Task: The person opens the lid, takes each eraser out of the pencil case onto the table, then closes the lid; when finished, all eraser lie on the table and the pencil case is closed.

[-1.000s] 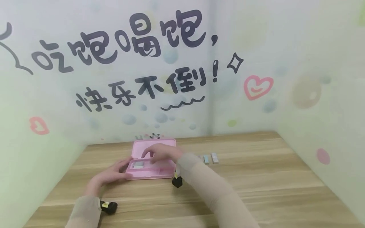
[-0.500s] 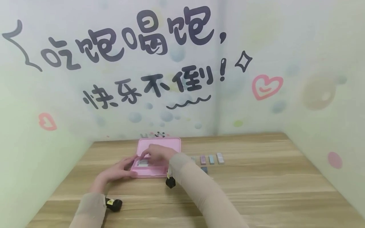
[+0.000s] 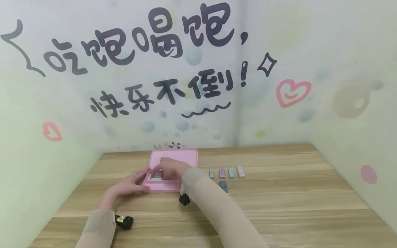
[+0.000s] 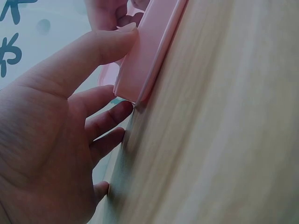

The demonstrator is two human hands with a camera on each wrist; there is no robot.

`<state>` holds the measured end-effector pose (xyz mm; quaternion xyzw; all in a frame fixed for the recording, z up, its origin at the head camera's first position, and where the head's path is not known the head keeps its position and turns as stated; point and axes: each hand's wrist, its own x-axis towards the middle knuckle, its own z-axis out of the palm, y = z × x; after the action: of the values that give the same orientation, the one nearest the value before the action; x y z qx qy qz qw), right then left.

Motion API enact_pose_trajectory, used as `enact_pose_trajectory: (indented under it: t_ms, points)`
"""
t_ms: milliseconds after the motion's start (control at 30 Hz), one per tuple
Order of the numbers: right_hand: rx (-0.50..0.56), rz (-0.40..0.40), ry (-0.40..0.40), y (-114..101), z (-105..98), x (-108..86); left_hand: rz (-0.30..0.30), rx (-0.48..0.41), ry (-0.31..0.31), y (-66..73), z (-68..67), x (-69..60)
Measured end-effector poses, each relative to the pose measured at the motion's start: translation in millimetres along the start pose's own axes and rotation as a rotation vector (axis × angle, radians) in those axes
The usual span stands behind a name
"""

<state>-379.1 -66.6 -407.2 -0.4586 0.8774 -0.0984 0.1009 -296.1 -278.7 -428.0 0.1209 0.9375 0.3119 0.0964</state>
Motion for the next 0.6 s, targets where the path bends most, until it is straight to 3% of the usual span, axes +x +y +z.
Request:
enact_pose_trajectory:
  t_ms: [600]
  points:
    - [-0.02,-0.022,-0.03,-6.8,-0.4,1.3,0.012,0.02,-0.007,-0.5,-0.6,0.6]
